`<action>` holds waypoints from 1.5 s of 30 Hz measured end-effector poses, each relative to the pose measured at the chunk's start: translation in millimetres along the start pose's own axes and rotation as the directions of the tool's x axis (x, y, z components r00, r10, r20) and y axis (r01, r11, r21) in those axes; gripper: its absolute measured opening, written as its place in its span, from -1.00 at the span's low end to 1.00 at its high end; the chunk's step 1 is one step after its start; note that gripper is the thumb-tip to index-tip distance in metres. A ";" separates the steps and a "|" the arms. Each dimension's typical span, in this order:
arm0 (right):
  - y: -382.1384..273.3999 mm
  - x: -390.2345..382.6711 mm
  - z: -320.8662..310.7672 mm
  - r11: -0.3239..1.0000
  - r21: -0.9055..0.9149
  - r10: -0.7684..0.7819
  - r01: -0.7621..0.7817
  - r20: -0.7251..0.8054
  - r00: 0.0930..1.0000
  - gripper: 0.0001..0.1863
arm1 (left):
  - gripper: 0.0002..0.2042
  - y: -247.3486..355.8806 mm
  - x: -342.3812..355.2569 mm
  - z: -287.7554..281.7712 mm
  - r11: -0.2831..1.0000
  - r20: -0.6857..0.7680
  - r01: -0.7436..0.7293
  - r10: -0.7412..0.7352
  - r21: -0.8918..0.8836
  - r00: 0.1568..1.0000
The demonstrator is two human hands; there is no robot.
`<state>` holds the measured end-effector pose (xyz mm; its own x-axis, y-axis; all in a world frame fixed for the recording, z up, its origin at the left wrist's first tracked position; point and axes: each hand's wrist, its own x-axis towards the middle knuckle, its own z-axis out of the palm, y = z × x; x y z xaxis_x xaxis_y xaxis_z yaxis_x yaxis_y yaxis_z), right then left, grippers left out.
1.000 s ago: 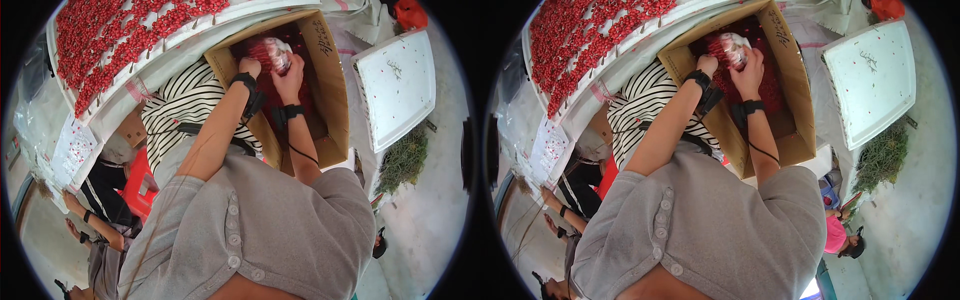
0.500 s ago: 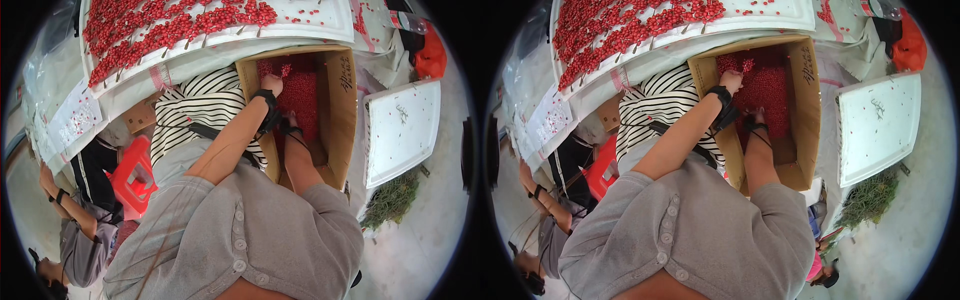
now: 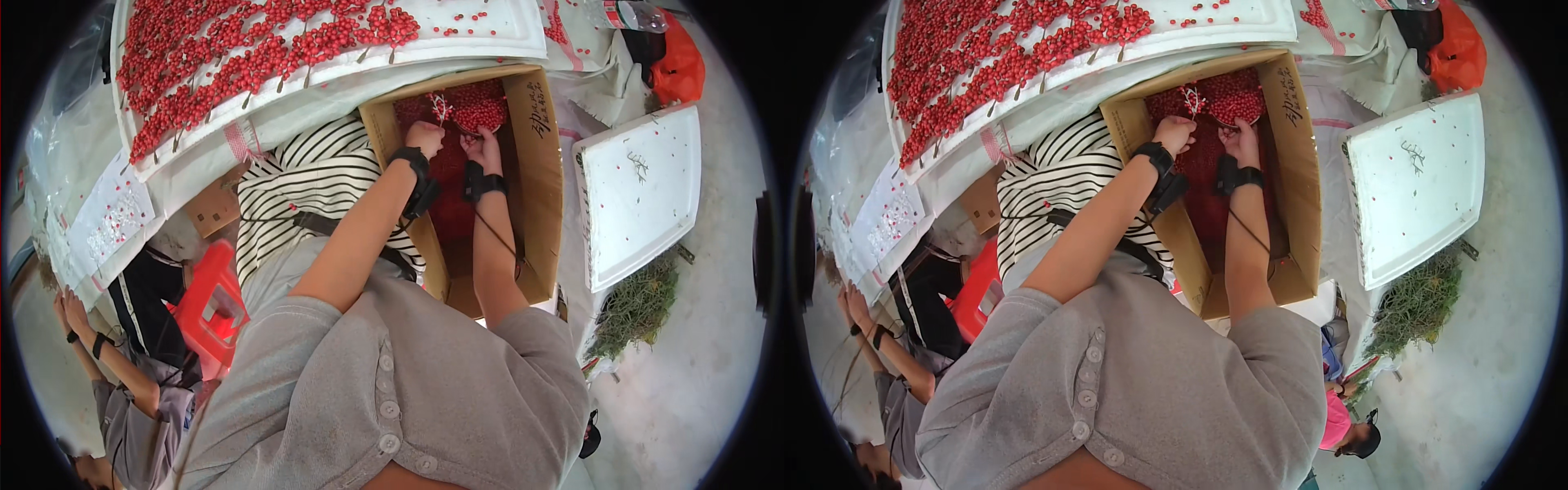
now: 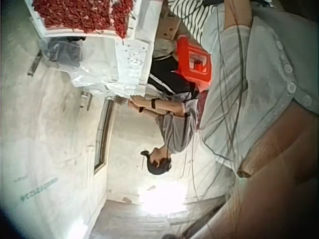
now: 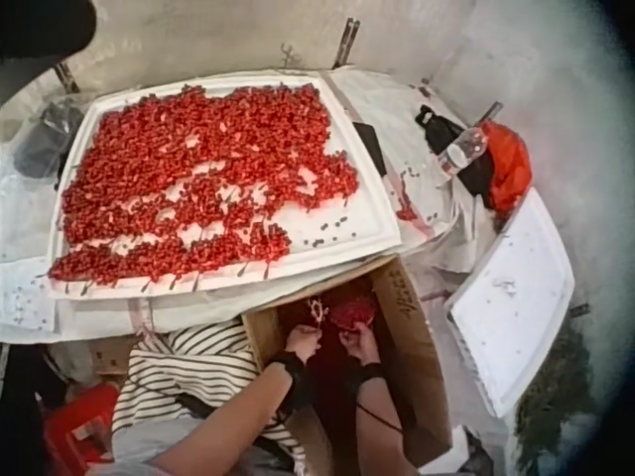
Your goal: Packing small red items into a cardboard box.
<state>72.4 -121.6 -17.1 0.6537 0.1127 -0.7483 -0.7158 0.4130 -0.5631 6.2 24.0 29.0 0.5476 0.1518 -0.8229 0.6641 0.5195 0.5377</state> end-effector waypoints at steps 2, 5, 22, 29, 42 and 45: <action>4.2 -28.7 8.1 0.981 -0.067 -0.179 0.181 0.039 0.983 -0.72 | -0.89 -1.7 -1.0 -2.6 0.999 0.024 0.032 -0.033 0.031 0.999; 15.3 -57.6 17.3 0.847 -0.192 -0.507 0.496 -0.012 0.862 -0.57 | -0.90 -3.2 -4.4 -4.8 0.993 0.068 0.061 -0.068 0.099 0.995; 44.5 -52.5 -60.2 0.231 -0.760 -0.788 0.608 0.220 0.575 -0.38 | -0.82 -12.1 2.5 -8.0 0.806 0.340 -0.430 0.304 0.406 0.890; 85.5 -18.8 -157.0 0.909 -0.026 0.412 -0.416 -0.098 0.906 -0.57 | -0.95 -18.4 8.3 -9.5 0.983 0.054 -0.118 0.111 0.140 0.992; 113.8 19.2 -103.3 0.971 0.211 0.124 -0.114 -0.039 0.991 -0.37 | -0.85 -26.5 25.0 -7.5 0.989 -0.024 -0.124 0.126 0.076 0.992; 89.7 5.0 -80.0 0.960 -0.177 0.201 -0.216 -0.095 0.975 -0.54 | -0.85 -15.3 12.1 -5.5 0.988 -0.119 -0.142 0.149 0.061 0.982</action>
<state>-8.2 -156.3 -99.4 0.4697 0.1072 -0.8763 -0.8719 0.2121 -0.4414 -0.1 22.5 9.8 0.5757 0.3266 -0.7496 0.6090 0.4406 0.6596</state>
